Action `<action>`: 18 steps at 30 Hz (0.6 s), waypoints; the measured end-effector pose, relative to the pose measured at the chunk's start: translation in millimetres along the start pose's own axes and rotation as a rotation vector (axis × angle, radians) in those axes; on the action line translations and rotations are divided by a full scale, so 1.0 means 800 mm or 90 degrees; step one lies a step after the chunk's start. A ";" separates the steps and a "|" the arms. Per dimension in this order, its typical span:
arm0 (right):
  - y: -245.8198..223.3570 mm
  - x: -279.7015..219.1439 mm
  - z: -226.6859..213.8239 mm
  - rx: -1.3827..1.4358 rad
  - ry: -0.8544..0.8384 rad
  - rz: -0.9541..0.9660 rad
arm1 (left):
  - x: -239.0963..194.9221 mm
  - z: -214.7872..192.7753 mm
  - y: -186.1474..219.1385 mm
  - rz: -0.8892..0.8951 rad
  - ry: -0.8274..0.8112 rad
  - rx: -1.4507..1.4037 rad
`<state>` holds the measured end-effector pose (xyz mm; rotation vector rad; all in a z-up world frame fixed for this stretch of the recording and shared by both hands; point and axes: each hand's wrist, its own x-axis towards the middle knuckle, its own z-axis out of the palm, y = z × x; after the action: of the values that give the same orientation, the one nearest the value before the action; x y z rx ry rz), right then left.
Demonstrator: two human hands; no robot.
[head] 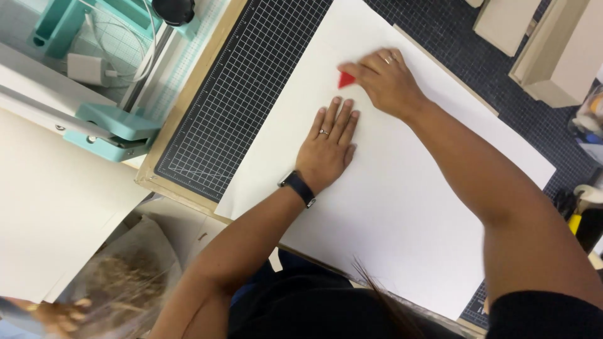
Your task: Applying glue to a cardboard panel with a roller and attaching a white paper sheet, smoothing it with a scraper.
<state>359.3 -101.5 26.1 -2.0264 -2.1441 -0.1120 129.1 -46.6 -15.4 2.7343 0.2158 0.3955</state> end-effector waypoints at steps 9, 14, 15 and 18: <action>0.028 0.121 0.028 -0.018 0.042 -0.092 | -0.001 -0.009 -0.002 -0.007 -0.028 -0.004; 0.032 0.139 0.005 0.130 -0.020 -0.177 | -0.002 -0.008 -0.002 -0.012 -0.001 -0.017; 0.036 0.143 0.007 0.133 -0.019 -0.181 | -0.002 -0.008 -0.003 -0.016 -0.002 -0.014; 0.037 0.148 0.014 0.160 -0.052 -0.244 | -0.003 -0.005 -0.003 -0.019 -0.033 -0.028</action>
<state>382.1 18.5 35.5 -1.4940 -2.4304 0.1824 125.3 -43.3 -13.3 2.6904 0.2318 0.3177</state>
